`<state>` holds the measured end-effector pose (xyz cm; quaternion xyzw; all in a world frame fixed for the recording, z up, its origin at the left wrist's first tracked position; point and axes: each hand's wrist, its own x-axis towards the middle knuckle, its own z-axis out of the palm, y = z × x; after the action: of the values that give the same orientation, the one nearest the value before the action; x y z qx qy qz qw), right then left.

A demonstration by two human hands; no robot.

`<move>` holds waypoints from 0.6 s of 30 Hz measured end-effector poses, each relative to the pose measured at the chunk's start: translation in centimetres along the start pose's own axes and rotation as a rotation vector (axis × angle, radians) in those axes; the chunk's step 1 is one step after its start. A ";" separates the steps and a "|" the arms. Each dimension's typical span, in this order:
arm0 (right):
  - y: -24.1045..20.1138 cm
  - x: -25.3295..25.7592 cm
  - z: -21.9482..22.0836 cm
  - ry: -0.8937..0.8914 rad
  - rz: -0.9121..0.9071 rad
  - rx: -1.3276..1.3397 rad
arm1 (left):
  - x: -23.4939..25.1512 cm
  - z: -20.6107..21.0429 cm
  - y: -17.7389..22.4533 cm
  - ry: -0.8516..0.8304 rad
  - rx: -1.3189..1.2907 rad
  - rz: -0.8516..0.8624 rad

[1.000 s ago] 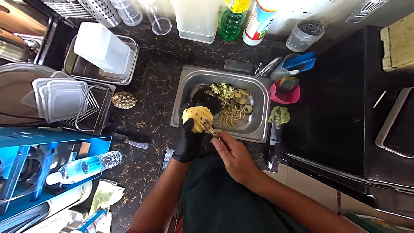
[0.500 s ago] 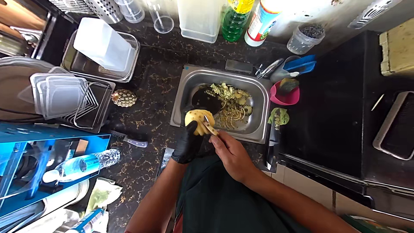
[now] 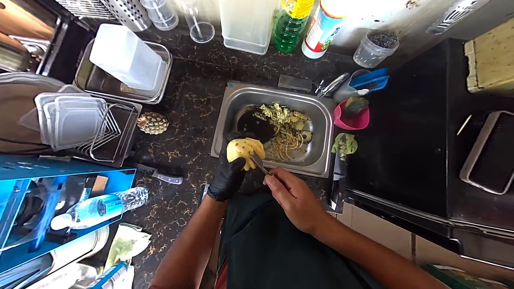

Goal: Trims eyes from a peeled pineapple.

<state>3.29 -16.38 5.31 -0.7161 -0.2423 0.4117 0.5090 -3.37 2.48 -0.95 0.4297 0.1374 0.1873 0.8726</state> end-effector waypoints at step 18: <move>-0.1 0.6 0.2 -0.084 0.025 0.064 | 0.9 -3.4 1.1 -0.237 0.388 0.113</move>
<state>3.47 -15.80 5.13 -0.6846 -0.2410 0.4552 0.5158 -4.17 5.90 -2.18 0.6155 0.0431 0.1540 0.7717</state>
